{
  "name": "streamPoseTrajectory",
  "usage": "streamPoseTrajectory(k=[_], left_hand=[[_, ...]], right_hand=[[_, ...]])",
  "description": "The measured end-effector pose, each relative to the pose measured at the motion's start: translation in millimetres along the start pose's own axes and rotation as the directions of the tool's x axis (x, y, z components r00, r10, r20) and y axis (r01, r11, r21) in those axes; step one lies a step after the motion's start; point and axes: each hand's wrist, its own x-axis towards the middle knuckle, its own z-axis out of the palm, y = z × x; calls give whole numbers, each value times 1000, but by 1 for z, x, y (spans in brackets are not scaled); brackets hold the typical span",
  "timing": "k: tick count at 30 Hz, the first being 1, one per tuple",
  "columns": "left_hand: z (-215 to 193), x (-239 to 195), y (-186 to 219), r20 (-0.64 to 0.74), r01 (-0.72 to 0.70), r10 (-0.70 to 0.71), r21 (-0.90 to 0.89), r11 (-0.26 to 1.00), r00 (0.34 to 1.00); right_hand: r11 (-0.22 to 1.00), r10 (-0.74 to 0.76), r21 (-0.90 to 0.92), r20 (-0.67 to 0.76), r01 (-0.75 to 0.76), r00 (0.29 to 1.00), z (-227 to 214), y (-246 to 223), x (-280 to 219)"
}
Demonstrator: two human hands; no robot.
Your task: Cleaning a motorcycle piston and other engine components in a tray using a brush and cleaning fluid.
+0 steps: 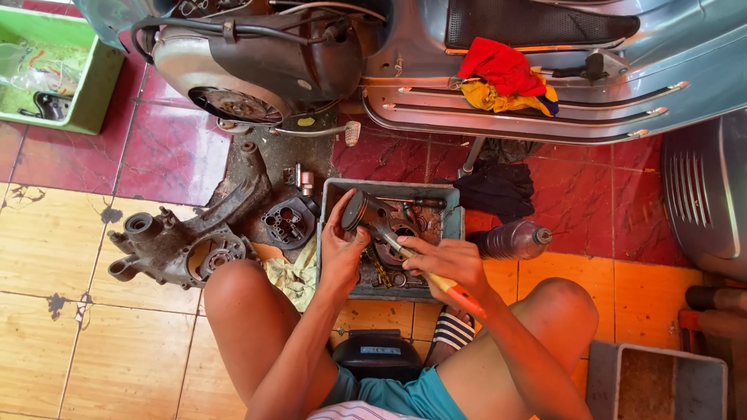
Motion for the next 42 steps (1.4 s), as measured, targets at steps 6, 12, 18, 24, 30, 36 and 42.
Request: streamPoseTrajectory(k=[6,12,18,24,30,36,42], left_hand=[[11,-2,6,12,18,-18,-14,1000,1000],[10,-2,5,33,39,-37,-46,998,999],[1,1,-5,-11,28,-29,-69,997,1000],[-8,9,-23,-109,91,-96,-46,995,989],[-28,14,-68,-222,189,-185,-2,982,957],[-72,18,-138,-377,275,-244,29,961,893],[-95,-2,-193,-438,270,-74,404,874,896]], right_hand=[[996,-70,-53,-37,68,997,-2,16,-4],[998,3,-69,-101,-10,995,-10,11,7],[999,-15,-31,-61,13,998,0,2,2],[996,76,50,80,-80,994,0,27,1],[968,239,-113,136,-224,962,20,29,-6],[813,525,-515,448,-271,723,63,71,-62],[726,673,-669,643,-159,366,128,144,-154]])
